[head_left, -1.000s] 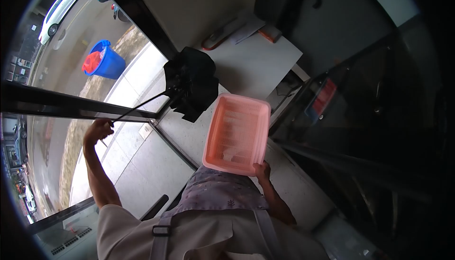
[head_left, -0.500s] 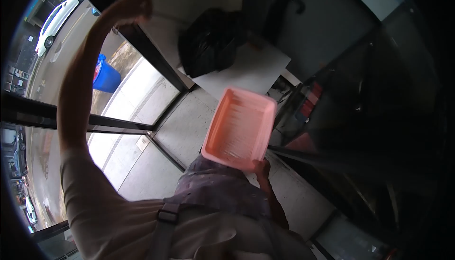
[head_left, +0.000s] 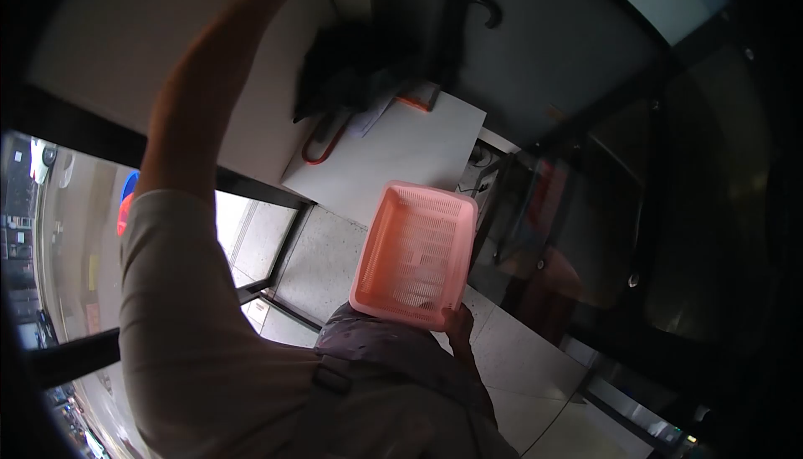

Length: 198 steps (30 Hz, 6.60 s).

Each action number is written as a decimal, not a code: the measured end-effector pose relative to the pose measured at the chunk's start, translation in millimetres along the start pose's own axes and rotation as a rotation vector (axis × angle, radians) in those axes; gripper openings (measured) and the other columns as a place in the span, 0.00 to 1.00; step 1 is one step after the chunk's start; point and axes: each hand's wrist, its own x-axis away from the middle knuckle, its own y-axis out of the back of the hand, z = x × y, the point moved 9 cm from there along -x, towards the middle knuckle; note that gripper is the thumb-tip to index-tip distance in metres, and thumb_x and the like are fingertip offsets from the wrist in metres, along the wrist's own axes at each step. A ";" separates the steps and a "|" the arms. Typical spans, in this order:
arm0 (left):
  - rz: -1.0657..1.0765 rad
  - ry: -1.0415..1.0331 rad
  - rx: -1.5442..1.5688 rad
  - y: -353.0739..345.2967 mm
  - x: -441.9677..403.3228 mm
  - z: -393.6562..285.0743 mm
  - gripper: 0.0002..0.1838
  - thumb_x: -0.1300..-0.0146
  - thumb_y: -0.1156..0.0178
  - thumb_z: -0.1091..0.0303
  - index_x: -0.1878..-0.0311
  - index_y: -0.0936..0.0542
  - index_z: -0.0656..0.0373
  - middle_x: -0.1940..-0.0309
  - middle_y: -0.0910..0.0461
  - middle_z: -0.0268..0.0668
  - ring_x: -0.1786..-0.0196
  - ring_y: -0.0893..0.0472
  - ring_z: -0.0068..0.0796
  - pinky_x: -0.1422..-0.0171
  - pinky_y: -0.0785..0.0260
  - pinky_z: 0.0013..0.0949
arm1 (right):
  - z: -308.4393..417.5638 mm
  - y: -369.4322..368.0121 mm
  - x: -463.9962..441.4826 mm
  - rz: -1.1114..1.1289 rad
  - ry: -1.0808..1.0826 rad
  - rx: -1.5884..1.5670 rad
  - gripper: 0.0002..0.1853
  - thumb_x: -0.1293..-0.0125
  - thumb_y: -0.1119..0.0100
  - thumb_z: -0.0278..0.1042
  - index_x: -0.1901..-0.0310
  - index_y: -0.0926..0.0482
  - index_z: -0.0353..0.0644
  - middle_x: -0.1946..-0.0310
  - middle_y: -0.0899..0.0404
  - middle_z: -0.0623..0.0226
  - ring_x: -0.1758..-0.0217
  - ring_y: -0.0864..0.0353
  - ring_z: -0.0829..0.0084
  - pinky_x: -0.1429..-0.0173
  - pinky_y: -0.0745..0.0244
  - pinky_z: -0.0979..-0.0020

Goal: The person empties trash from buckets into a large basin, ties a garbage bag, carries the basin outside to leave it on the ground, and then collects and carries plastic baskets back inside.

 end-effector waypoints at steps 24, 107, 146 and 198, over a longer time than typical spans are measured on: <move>-0.164 -0.243 0.590 -208.5 185.5 -147.7 0.33 0.41 0.33 0.56 0.33 0.29 0.53 0.31 0.35 0.48 0.33 0.32 0.49 0.31 0.39 0.56 | 38.8 -58.3 41.2 0.110 -0.196 -0.141 0.21 0.45 0.42 0.41 0.53 0.18 0.36 0.60 0.15 0.48 0.54 0.15 0.51 0.51 0.23 0.56; 1.132 -1.601 1.167 328.1 1119.9 -1129.0 0.14 0.42 0.41 0.71 0.54 0.22 0.67 0.63 0.16 0.42 0.62 0.18 0.31 0.55 0.26 0.33 | -650.4 300.5 657.7 -1.761 -0.961 -0.891 0.21 0.37 0.41 0.35 0.47 0.23 0.28 0.52 0.19 0.47 0.49 0.18 0.60 0.44 0.25 0.61; 0.847 -1.481 1.024 584.4 1403.4 -1613.0 0.15 0.54 0.35 0.66 0.67 0.24 0.68 0.71 0.22 0.44 0.69 0.22 0.36 0.61 0.28 0.38 | -1239.3 658.0 722.2 -1.176 -0.888 -1.215 0.16 0.35 0.43 0.40 0.60 0.18 0.31 0.73 0.22 0.68 0.73 0.26 0.78 0.71 0.32 0.72; 1.152 -1.699 1.160 921.5 1774.4 -2403.5 0.10 0.57 0.38 0.73 0.70 0.28 0.64 0.70 0.32 0.32 0.69 0.33 0.20 0.66 0.36 0.27 | -1975.6 1176.8 750.2 -1.711 -0.392 -1.852 0.22 0.28 0.44 0.35 0.40 0.28 0.26 0.49 0.19 0.57 0.52 0.18 0.68 0.46 0.22 0.67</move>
